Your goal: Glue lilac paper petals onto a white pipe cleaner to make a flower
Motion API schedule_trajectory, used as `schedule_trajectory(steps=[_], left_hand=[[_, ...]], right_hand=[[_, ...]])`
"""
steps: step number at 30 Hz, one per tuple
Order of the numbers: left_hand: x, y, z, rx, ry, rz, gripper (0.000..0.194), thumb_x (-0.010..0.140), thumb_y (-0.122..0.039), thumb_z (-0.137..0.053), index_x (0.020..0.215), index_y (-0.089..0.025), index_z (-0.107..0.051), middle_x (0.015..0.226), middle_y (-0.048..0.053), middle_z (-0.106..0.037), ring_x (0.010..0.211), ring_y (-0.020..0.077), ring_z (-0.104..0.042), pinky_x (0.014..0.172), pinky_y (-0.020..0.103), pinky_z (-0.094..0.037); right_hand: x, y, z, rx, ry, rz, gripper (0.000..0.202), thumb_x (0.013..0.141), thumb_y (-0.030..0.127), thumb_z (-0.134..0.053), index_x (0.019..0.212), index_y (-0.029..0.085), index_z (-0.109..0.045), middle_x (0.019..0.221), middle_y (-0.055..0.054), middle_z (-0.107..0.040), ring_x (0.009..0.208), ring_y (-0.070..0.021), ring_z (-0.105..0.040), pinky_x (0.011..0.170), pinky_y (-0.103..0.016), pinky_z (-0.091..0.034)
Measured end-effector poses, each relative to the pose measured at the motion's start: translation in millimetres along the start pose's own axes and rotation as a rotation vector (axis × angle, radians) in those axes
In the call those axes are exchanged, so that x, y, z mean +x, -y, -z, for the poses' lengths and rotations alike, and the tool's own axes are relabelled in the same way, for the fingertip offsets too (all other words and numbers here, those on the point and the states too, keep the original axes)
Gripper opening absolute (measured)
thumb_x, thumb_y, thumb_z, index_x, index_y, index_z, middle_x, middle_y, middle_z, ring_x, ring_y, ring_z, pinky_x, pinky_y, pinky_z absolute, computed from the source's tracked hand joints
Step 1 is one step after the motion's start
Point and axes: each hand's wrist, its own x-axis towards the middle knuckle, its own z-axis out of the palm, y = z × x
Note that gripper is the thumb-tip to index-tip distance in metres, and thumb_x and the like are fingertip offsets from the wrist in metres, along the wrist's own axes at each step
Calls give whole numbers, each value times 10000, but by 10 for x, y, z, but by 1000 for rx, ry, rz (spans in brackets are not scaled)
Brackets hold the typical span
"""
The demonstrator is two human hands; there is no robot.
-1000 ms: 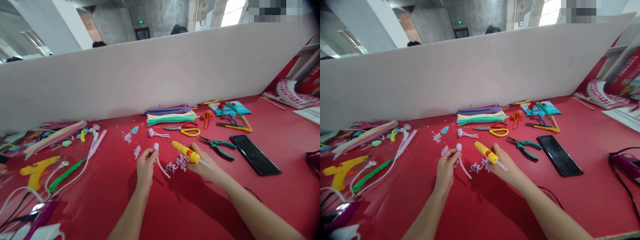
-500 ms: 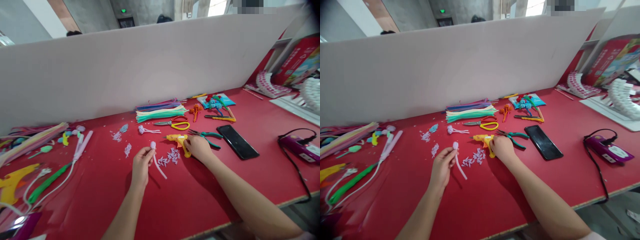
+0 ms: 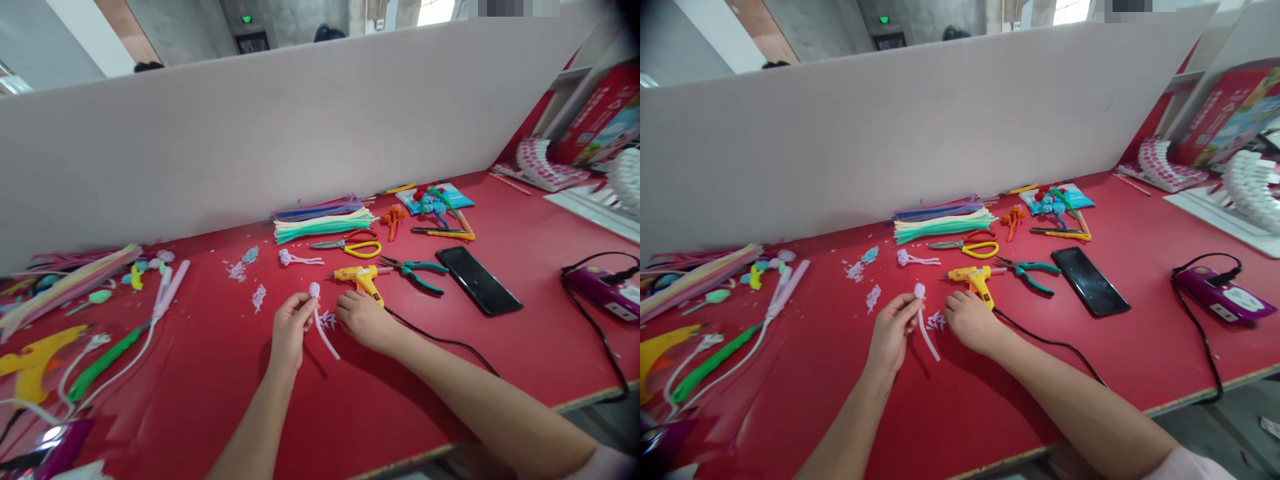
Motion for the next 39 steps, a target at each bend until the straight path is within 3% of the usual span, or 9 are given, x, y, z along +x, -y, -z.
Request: schedule_trajectory(steps=[3,7,11,18,26,33,39], left_hand=[[-14,-13,-16,-18,32,36,167,674,-292,-688,735,-151,-622,541,-53,-482,460,33,-370,415,150,-230],[-37,-10,-51,-99,132,158,166,662,-279,-699,709,-148,-609,552,-52,-492,447,26,-368,408,148,-220],[-66,27,-88,-129,201,248,165,651,-273,-707,702,-148,-613,567,-48,-515,439,20,-374,409,149,-226],[-74,66,-111,-111,231,274,149,659,-265,-698,680,-145,-611,577,-34,-555,435,20,-379,416,149,-232],[-67,78,-121,-103,221,299,142,640,-249,-706,684,-146,-618,551,-49,-521,425,23,-382,422,150,-250],[-92,68,-130,-109,239,303,122,658,-237,-692,703,-143,-629,590,-27,-561,430,20,-380,406,146,-244],[-111,43,-142,-120,230,329,139,636,-242,-709,689,-143,-627,583,-21,-568,425,21,-382,411,148,-249]], right_hand=[[3,-37,70,54,-65,-66,134,865,123,-460,841,139,-591,774,-74,-600,741,-175,-527,685,-289,-398],[-5,-107,230,280,-222,-133,207,889,109,-419,1000,166,-584,947,-78,-631,897,-159,-568,775,-277,-433],[-13,-112,340,579,-337,-245,161,847,135,-494,925,185,-626,900,-46,-660,834,-145,-597,746,-265,-446],[-8,-12,405,799,-342,-455,73,798,200,-545,824,176,-608,758,-13,-651,661,-123,-579,612,-232,-436],[17,-8,362,938,-318,-359,96,783,199,-576,757,185,-667,814,-24,-595,828,-160,-555,791,-304,-418],[17,27,197,1072,-319,-450,114,780,258,-594,736,181,-665,788,-23,-589,773,-152,-553,681,-266,-444],[43,69,241,966,-365,-486,77,752,224,-605,718,181,-659,765,-27,-592,780,-167,-551,686,-288,-443]])
